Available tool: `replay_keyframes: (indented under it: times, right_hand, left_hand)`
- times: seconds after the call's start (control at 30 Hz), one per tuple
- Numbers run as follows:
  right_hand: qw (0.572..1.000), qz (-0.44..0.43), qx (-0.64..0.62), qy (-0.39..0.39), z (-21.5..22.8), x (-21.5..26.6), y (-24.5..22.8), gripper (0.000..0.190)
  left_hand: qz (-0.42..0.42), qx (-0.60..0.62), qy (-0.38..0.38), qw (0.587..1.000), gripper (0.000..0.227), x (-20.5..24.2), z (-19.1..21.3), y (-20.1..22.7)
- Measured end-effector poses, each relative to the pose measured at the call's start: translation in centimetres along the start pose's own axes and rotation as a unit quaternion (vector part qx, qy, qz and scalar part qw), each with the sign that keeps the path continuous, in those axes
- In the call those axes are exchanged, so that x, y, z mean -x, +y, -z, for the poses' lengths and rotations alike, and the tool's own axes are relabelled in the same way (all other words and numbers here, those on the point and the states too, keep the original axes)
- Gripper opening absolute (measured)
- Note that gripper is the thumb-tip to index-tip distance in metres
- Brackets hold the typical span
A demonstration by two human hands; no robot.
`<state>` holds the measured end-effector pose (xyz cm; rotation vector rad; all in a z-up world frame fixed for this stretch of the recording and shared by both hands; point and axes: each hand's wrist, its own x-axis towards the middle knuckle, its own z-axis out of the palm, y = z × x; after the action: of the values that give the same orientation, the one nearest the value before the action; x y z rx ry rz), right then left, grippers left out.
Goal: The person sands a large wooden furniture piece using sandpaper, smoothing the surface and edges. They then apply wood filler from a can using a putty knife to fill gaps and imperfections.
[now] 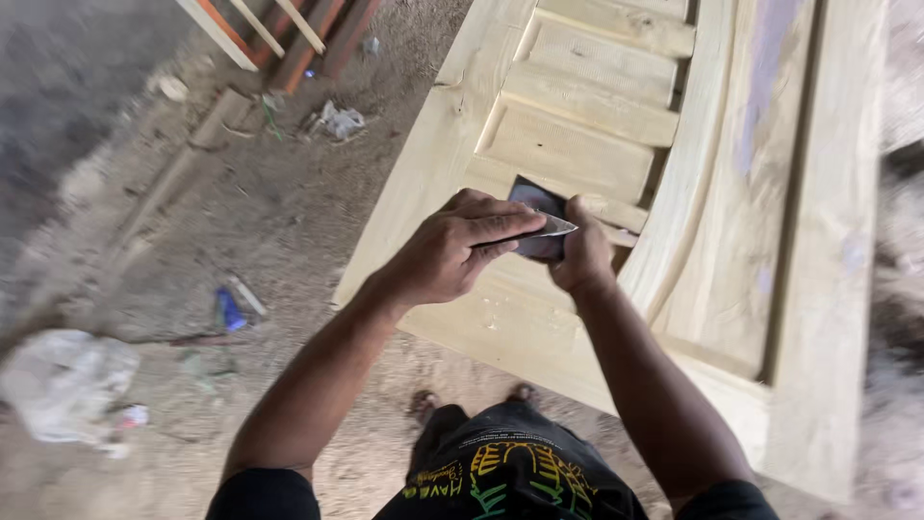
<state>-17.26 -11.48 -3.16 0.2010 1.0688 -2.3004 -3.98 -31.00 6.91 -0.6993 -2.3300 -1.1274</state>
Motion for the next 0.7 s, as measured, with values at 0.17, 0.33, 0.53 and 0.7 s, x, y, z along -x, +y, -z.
replay_keyframes:
  times: [0.17,0.33,0.53,0.7]
  right_hand:
    - [0.983,-0.013,-0.157,-0.097,-3.4,3.8,2.9,0.053]
    - [0.974,-0.023,-0.197,-0.113,-5.1,8.2,0.9,0.048]
    - [0.990,-0.030,-0.136,-0.031,-0.8,7.8,1.1,0.044]
    - [0.988,0.025,-0.148,0.037,4.5,4.1,2.7,0.040]
  left_hand:
    - [-0.044,-0.034,-0.068,0.996,0.053,-0.9,2.3,2.3]
    - [-0.042,-0.046,-0.014,0.998,0.067,1.4,1.2,2.6]
    - [-0.044,-0.132,-0.066,0.988,0.064,4.9,-1.5,-2.4]
    - [0.044,-0.351,-0.188,0.916,0.052,2.5,-3.1,-5.3]
